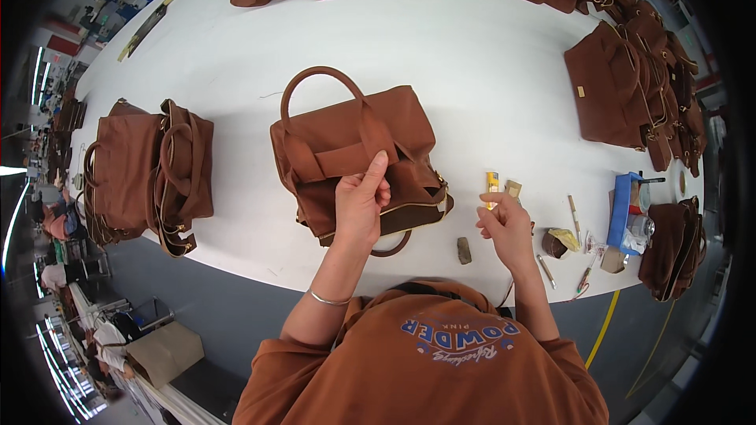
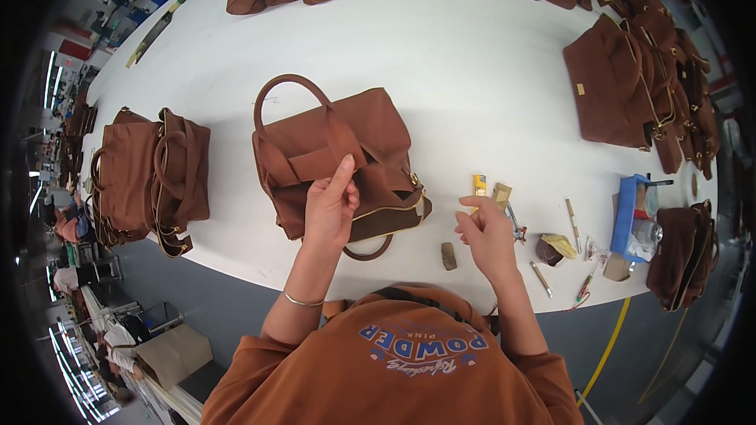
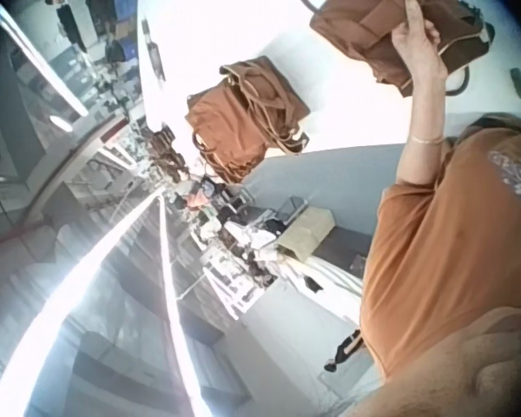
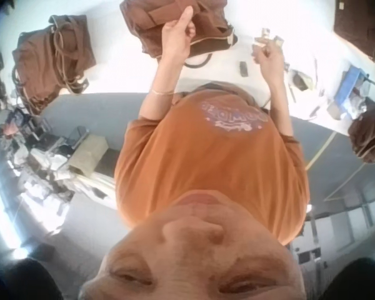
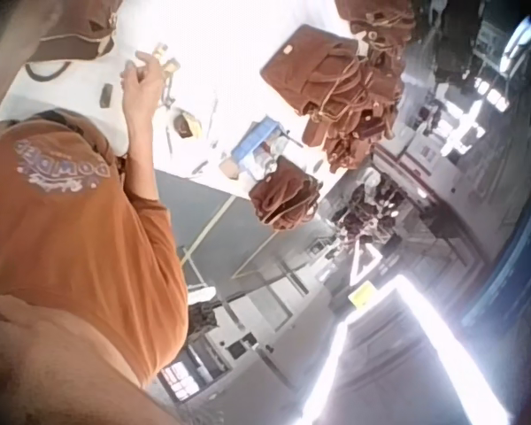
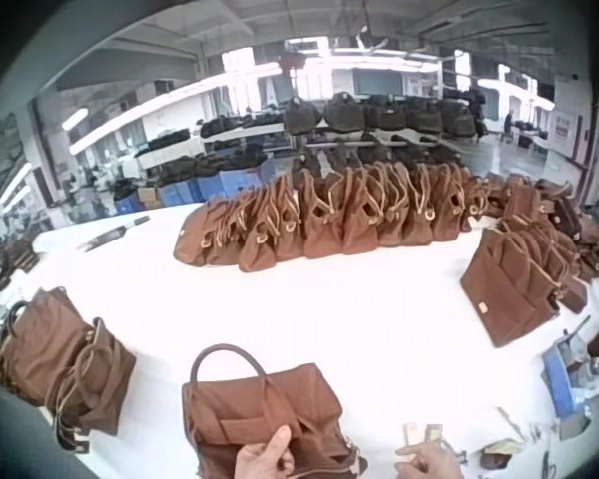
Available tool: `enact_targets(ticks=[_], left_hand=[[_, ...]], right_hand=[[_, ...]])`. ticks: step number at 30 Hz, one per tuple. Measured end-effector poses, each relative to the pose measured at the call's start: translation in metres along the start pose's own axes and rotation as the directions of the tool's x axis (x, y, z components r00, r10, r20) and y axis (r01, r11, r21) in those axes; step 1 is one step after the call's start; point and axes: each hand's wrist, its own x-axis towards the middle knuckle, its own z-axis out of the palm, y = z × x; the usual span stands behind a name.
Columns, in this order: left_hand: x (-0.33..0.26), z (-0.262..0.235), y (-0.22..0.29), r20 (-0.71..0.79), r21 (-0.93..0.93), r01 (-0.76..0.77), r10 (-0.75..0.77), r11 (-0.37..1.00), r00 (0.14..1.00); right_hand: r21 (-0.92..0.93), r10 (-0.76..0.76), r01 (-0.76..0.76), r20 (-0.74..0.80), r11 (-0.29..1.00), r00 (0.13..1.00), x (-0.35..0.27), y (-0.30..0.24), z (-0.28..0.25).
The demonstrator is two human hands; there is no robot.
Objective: The person rubs the seams and edges of a brown handbag with a small block, then uses a craft knife to trim threads. They repeat this process on multiple handbags, inspecting the zippers and handles between steps.
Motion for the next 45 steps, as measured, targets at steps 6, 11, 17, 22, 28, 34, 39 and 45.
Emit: enact_targets(ticks=[6,11,17,22,28,34,39,45], left_hand=[[0.003,0.0,-0.003,-0.014,0.035,0.013,-0.013,0.999,1.0],[0.008,-0.008,-0.008,0.0,0.098,0.061,-0.061,0.993,0.998],[-0.012,-0.014,0.016,0.122,0.317,0.12,-0.166,0.941,0.979],[-0.029,-0.034,0.052,0.11,0.637,-0.418,0.46,0.648,0.881],[-0.004,-0.057,0.073,0.111,0.677,-0.545,0.664,0.495,0.739],[0.007,-0.067,0.058,0.337,0.647,-0.578,0.494,0.497,0.802],[0.025,-0.067,0.058,0.278,0.65,-0.527,0.474,0.548,0.835],[0.038,-0.059,0.077,0.179,0.671,-0.339,0.3,0.659,0.937]], right_hand=[[0.027,-0.095,0.095,0.014,0.995,0.995,0.007,-0.01,0.016],[0.056,-0.057,0.05,0.144,0.997,0.988,0.01,-0.012,0.028],[0.061,-0.088,0.08,0.145,0.995,0.986,0.01,-0.031,0.038],[0.06,-0.116,0.108,0.137,0.992,0.984,0.011,-0.04,0.039],[0.077,-0.144,0.143,0.007,0.987,0.99,0.025,-0.03,0.012],[0.003,-0.093,0.097,-0.277,0.995,0.956,0.032,0.0,-0.044],[-0.148,-0.006,-0.041,-0.307,0.988,0.952,0.029,0.024,-0.044],[-0.487,-0.154,-0.106,-0.464,0.867,0.872,0.036,0.062,-0.033]])
